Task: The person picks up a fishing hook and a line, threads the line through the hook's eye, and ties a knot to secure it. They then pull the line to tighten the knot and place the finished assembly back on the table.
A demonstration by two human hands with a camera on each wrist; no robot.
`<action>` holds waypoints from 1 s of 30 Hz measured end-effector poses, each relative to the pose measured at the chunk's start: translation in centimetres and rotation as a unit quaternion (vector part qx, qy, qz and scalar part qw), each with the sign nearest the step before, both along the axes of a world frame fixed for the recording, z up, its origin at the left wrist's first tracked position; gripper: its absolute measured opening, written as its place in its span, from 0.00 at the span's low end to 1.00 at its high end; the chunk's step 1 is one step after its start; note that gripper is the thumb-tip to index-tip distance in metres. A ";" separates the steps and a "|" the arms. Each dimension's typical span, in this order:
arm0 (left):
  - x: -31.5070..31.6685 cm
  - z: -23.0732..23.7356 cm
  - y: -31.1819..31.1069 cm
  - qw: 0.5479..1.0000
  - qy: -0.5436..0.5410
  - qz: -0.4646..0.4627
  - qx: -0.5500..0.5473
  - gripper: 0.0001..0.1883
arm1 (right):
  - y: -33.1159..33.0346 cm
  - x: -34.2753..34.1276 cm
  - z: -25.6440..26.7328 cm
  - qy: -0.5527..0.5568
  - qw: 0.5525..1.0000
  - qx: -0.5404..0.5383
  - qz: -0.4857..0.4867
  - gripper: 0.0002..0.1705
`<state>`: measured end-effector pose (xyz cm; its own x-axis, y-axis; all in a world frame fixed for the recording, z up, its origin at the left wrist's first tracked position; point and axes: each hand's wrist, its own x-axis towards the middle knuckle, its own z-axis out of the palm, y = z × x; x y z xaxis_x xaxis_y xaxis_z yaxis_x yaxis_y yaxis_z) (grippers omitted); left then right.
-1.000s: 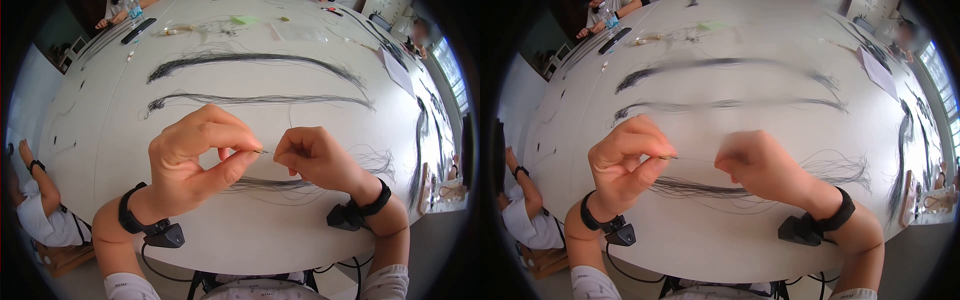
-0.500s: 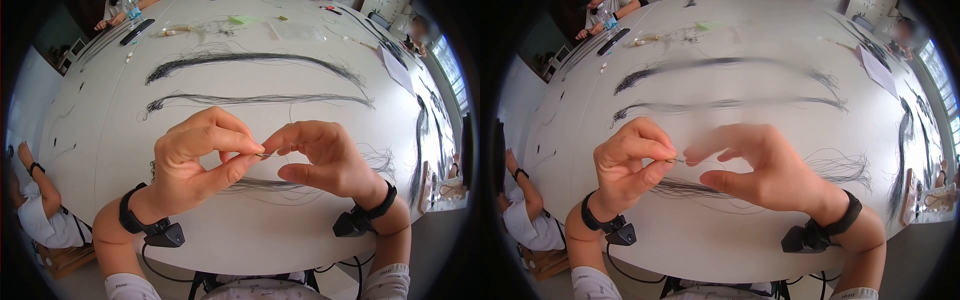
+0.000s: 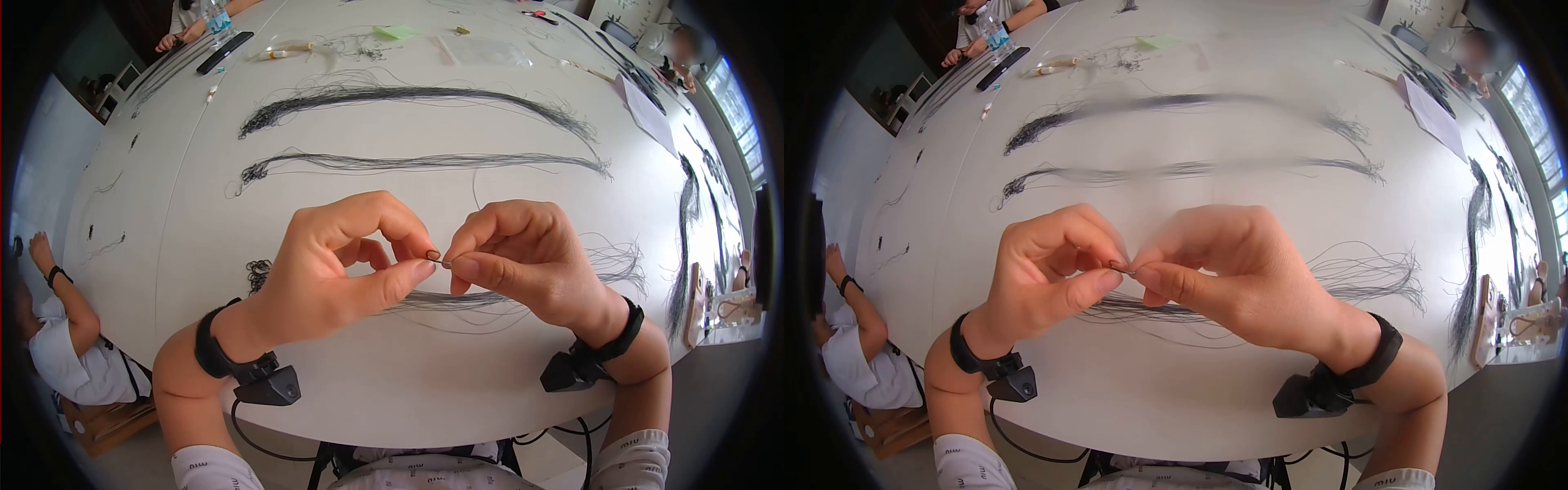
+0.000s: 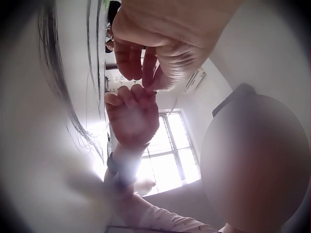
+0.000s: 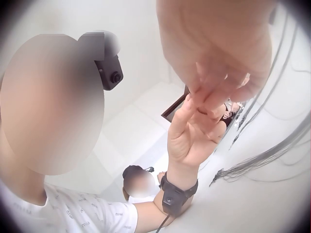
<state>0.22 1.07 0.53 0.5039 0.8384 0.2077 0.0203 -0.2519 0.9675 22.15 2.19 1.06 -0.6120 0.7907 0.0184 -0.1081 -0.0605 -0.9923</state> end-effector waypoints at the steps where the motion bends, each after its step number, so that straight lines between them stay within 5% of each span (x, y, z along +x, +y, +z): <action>1: 0.1 0.3 0.0 1.000 0.000 0.000 0.000 0.06 | 0.0 0.0 0.0 -0.004 1.000 0.009 0.002 0.07; 3: 0.3 0.9 -0.1 0.988 -0.030 0.011 -0.153 0.07 | 0.0 0.0 0.0 -0.009 1.000 0.013 -0.002 0.07; 9: 0.3 0.9 0.4 0.957 -0.060 -0.018 -0.282 0.09 | 0.1 -0.1 -0.1 -0.036 0.998 0.047 -0.007 0.05; 22: 0.3 0.2 0.4 0.943 -0.121 -0.061 -0.304 0.05 | 0.0 -0.3 -0.8 -0.082 0.986 0.144 -0.039 0.05; 30: 0.7 0.7 0.2 0.953 -0.046 -0.027 -0.297 0.06 | 0.0 -0.3 -0.6 -0.078 0.986 0.147 -0.033 0.04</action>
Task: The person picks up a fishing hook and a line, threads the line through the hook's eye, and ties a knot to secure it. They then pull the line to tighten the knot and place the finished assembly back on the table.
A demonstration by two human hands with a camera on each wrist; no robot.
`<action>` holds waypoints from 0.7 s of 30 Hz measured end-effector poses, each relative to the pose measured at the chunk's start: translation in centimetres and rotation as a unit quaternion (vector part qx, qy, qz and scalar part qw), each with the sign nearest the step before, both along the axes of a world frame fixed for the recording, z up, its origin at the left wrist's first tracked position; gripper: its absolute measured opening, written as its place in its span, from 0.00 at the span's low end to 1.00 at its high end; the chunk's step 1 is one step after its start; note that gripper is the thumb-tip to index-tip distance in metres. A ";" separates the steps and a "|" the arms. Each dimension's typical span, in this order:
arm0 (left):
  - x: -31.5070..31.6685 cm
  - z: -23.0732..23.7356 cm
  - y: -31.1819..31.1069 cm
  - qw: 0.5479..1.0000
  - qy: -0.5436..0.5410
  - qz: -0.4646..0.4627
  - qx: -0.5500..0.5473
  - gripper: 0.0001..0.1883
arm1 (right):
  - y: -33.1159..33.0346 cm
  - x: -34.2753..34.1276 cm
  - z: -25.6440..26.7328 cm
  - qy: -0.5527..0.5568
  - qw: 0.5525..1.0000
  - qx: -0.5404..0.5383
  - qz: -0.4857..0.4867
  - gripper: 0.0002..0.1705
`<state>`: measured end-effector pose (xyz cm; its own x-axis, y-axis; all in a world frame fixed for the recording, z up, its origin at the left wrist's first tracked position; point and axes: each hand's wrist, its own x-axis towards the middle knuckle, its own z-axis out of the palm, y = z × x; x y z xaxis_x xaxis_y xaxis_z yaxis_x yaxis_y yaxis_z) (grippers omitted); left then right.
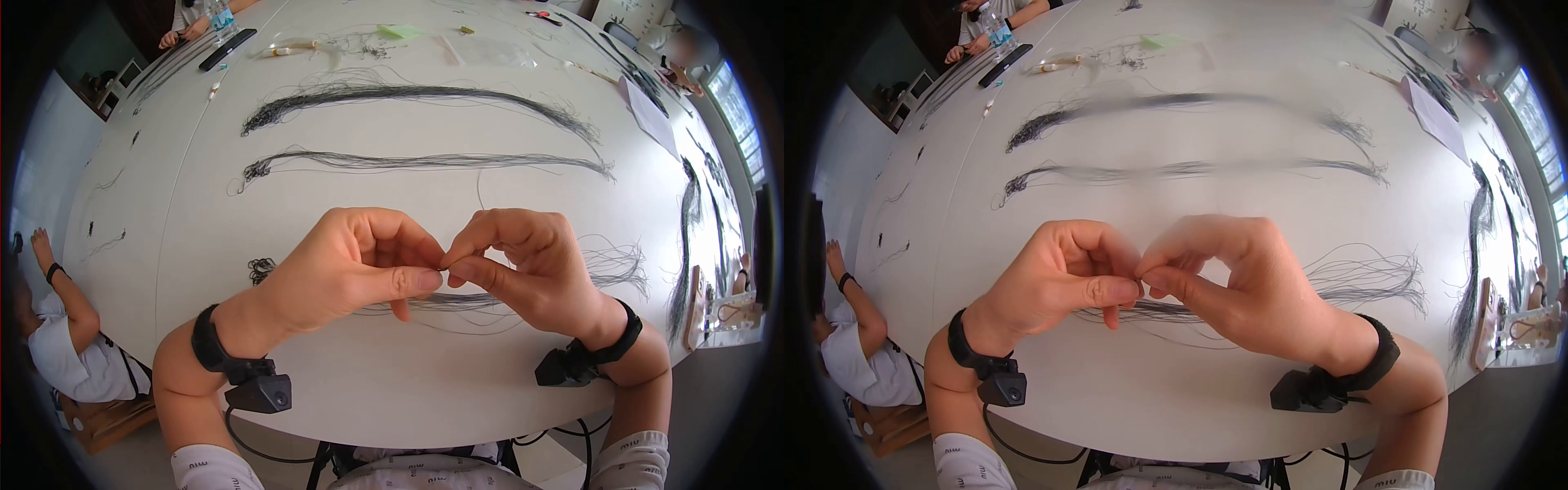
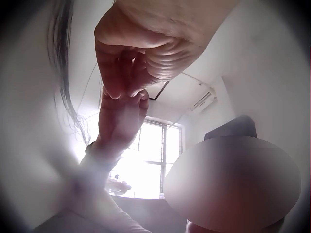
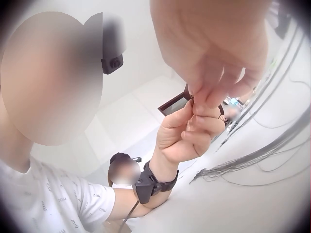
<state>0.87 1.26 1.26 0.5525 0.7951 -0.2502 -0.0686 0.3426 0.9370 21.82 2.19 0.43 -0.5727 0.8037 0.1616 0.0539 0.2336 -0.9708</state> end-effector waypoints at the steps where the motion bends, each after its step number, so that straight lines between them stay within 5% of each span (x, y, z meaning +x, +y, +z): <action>1: 0.0 0.0 -0.1 1.000 0.000 0.000 0.000 0.06 | 0.0 0.0 0.0 -0.002 1.000 0.003 0.001 0.04; 7: -0.3 0.4 -0.7 0.987 0.088 0.022 0.136 0.05 | 0.0 0.1 0.4 -0.008 1.000 -0.017 -0.012 0.04; 9: -0.3 0.3 -0.9 0.948 0.134 0.027 0.286 0.04 | 0.0 0.2 0.5 -0.017 1.000 -0.011 -0.007 0.05; 13: -0.3 0.5 -1.2 0.912 0.154 0.032 0.378 0.06 | 0.0 0.2 0.5 -0.025 1.000 0.001 0.012 0.06; 15: -0.3 0.6 -1.2 0.834 0.200 0.040 0.512 0.08 | 0.0 0.2 0.5 -0.027 1.000 0.004 0.013 0.06; 21: -0.5 0.9 -1.4 0.776 0.241 0.069 0.579 0.11 | 0.1 0.4 0.8 -0.040 0.999 0.008 0.014 0.07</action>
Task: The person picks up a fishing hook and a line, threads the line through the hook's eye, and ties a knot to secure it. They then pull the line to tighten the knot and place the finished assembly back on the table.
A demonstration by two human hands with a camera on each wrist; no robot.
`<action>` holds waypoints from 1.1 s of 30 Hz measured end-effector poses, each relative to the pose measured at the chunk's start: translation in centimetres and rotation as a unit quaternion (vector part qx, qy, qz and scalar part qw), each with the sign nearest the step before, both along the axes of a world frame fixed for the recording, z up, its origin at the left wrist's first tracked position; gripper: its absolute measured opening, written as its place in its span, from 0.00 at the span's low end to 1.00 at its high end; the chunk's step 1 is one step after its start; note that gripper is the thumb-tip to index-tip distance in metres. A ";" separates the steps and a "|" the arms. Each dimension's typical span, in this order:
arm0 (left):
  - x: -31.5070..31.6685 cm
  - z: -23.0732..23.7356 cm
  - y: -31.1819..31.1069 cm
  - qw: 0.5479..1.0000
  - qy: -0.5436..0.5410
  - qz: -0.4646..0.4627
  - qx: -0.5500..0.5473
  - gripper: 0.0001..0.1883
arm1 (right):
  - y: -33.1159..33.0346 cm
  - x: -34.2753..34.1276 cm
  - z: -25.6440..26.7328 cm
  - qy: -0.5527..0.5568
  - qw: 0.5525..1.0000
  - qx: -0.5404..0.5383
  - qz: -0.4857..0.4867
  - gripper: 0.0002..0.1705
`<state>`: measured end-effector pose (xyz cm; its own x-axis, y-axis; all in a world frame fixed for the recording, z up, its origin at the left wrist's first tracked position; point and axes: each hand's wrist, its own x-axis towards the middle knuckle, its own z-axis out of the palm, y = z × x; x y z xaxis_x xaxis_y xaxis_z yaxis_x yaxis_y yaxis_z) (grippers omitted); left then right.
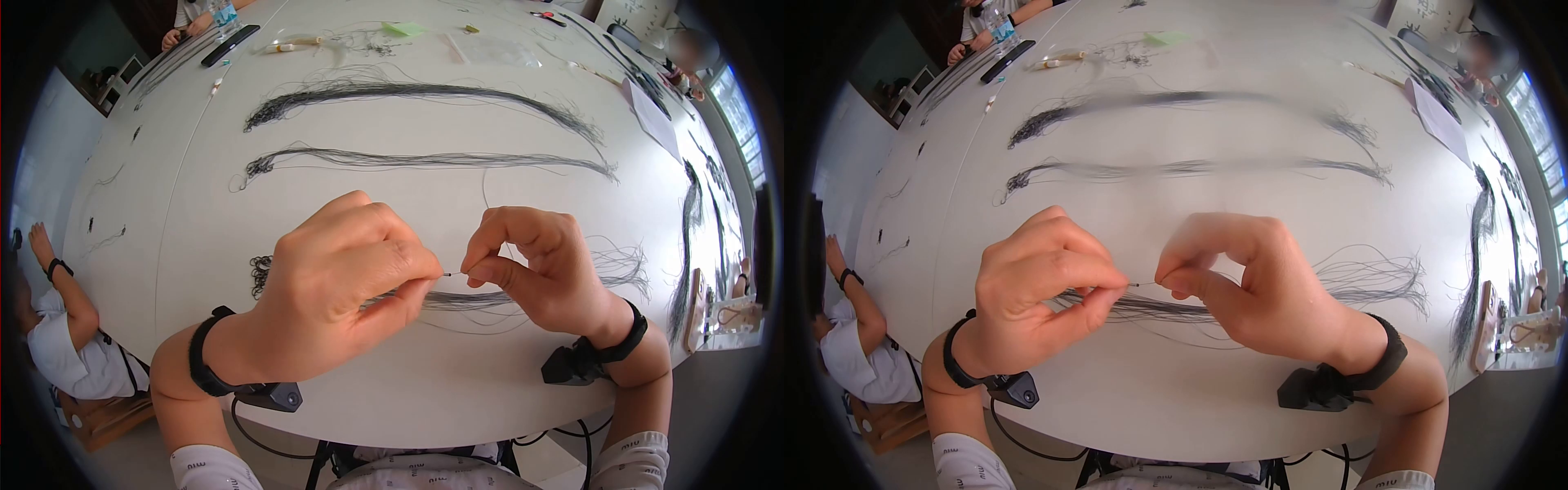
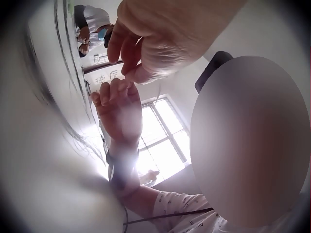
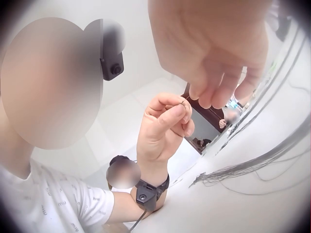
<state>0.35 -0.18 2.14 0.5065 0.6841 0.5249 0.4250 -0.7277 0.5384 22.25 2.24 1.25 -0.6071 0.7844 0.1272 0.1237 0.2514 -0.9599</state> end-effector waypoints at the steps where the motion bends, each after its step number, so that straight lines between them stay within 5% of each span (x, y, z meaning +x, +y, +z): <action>1: 0.0 0.0 0.0 1.000 0.000 0.000 0.000 0.11 | 0.0 0.0 0.0 -0.003 1.000 -0.004 -0.002 0.06; 8: -0.5 -0.2 0.7 0.999 0.000 0.010 0.031 0.11 | 2.5 2.3 0.3 0.095 0.993 -0.057 -0.040 0.03; 11: -0.7 -0.4 1.1 0.999 0.004 0.016 0.045 0.11 | 3.7 3.7 0.6 0.165 0.982 -0.095 0.020 0.13; 13: -0.8 -0.7 1.6 0.999 0.006 0.023 0.045 0.11 | 3.0 3.3 1.8 0.207 0.975 -0.067 -0.032 0.16; 17: -1.2 -2.0 2.8 0.997 -0.008 0.064 -0.040 0.06 | 3.4 4.6 4.4 0.283 0.957 -0.055 0.023 0.15; 19: -1.4 -2.2 3.2 0.992 -0.018 0.083 -0.089 0.04 | 5.1 7.1 5.7 0.290 0.938 -0.077 0.174 0.14; 24: -2.0 -2.1 3.9 0.977 -0.042 0.118 -0.173 0.02 | 5.6 11.2 7.1 0.201 0.979 0.020 0.029 0.13; 26: -2.1 -2.3 4.2 0.974 -0.045 0.125 -0.185 0.03 | 6.2 12.4 7.1 0.057 0.996 0.045 -0.059 0.18; 33: -2.7 -4.1 5.1 0.951 -0.025 0.124 -0.283 0.03 | 8.6 16.5 6.2 -0.139 0.962 0.010 -0.235 0.23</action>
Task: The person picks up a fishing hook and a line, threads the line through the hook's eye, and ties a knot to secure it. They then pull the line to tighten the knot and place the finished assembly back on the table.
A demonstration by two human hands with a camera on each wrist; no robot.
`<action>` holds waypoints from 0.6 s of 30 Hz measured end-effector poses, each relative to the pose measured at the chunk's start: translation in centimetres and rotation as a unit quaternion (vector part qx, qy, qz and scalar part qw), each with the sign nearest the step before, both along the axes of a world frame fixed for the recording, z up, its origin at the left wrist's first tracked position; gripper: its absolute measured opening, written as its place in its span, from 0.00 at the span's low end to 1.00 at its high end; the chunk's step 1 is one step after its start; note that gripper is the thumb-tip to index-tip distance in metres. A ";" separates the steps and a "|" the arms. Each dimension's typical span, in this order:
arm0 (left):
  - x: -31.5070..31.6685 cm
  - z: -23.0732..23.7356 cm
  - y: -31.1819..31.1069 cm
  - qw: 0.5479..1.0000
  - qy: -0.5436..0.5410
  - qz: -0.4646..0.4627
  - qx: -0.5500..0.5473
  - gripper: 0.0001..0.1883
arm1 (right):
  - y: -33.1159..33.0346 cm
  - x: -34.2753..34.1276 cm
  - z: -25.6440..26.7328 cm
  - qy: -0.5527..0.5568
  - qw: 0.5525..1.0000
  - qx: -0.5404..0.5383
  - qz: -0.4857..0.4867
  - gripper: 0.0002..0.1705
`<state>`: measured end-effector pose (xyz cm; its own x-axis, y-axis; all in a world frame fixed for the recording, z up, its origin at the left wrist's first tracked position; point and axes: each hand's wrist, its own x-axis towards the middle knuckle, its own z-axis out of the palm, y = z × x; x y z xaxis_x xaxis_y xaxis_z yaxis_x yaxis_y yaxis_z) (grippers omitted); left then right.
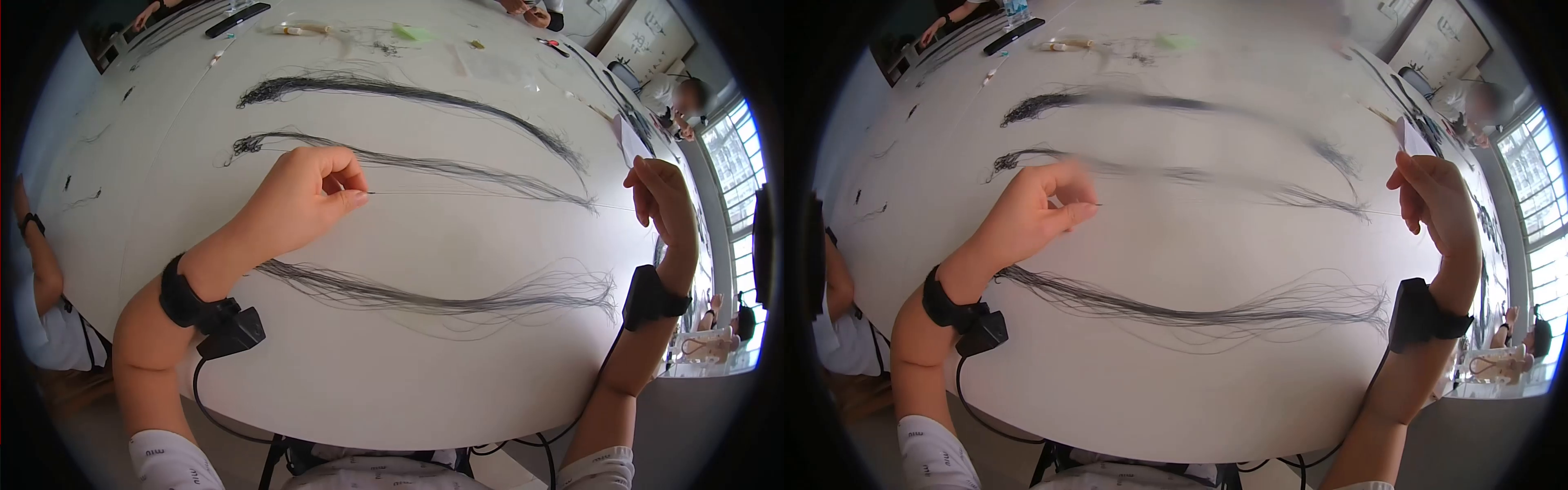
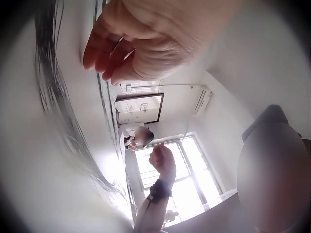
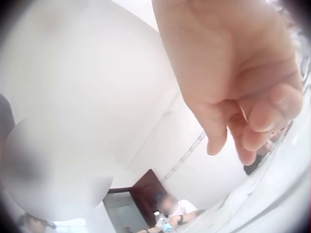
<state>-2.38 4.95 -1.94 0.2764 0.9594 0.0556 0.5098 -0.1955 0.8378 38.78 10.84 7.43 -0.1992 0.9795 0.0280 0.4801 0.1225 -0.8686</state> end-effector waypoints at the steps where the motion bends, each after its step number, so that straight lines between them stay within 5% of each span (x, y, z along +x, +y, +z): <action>1: 0.1 0.1 0.0 1.000 -0.003 -0.003 0.001 0.03 | 0.3 0.5 -0.1 -0.076 0.996 -0.015 -0.039 0.24; 7: 0.0 -0.4 0.1 0.999 -0.001 -0.027 -0.016 0.03 | 1.6 5.0 -1.5 -0.308 0.924 -0.061 -0.220 0.26; 16: 0.7 0.3 -1.0 0.999 0.031 -0.017 -0.005 0.04 | 2.1 7.0 -3.1 -0.462 0.809 -0.255 -0.257 0.25; 18: 1.0 0.7 -1.2 0.998 0.052 -0.012 0.025 0.03 | 2.0 6.7 -2.9 -0.465 0.813 -0.265 -0.230 0.23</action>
<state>-1.42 3.70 -1.24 0.3054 0.9495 0.0727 0.5882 -0.2481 0.7697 45.49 12.86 4.55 0.4976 0.7819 -0.3756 0.8485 -0.5286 0.0237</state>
